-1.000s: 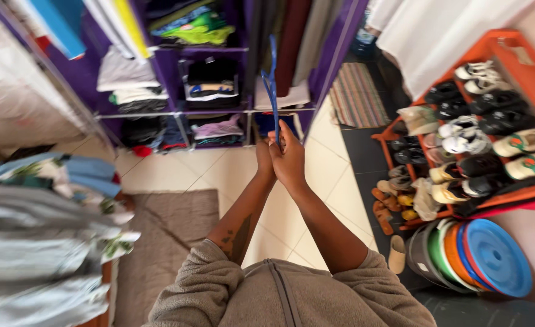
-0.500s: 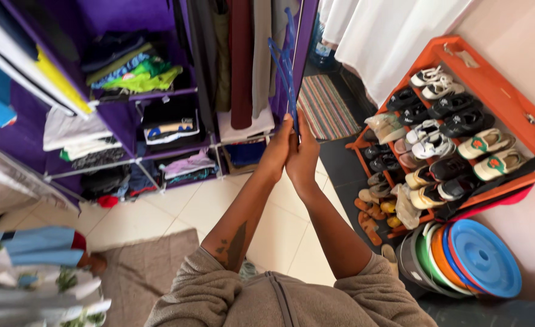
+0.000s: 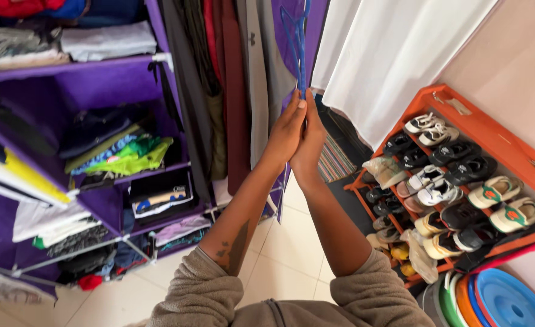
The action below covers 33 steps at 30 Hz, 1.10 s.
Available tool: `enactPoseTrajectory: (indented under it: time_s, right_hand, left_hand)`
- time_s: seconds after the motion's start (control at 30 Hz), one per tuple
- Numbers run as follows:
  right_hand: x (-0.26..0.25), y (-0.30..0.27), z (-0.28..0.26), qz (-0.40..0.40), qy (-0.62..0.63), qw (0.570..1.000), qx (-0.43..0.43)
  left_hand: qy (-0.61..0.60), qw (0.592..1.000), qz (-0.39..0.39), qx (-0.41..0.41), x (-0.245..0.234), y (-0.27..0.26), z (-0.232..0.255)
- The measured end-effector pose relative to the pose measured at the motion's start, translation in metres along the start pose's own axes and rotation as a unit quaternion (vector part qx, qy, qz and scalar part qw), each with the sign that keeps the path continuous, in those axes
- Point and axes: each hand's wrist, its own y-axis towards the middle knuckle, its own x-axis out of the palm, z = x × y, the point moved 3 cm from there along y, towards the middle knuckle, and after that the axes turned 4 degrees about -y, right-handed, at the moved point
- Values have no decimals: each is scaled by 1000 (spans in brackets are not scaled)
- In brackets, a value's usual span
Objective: The person removes a denim jacket and a grey hoodie from a purple wardrobe, placing them on a nearby bed. They then retrieve folded pants from a shelf and add them to the pile. Finally, the person selects a pair of sandals and two pairs of sneakers from a shoe rack, placing them on the bed with the clothes.
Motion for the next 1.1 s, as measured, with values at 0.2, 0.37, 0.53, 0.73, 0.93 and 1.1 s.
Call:
enactPoseTrajectory:
  time_s: [0.2, 0.37, 0.53, 0.73, 0.93, 1.1]
  right_hand:
    - [50, 91, 57, 23, -37, 997, -67]
    - [91, 152, 96, -23, -74, 997, 26]
    - [117, 199, 114, -8, -43, 998, -52]
    - [134, 241, 108, 33, -60, 998, -14]
    - [154, 274, 95, 23, -113, 992, 42]
    - [194, 309, 122, 76, -18, 986, -149]
  left_hand:
    - [110, 993, 46, 7, -19, 98, 2]
    - [268, 933, 91, 221, -34, 176, 3]
    - [178, 947, 153, 217, -48, 245, 40]
    - [-61, 952, 135, 266, -61, 359, 106]
    - [-111, 937, 49, 327, -58, 391, 153]
    - [-17, 937, 51, 346, -46, 405, 157]
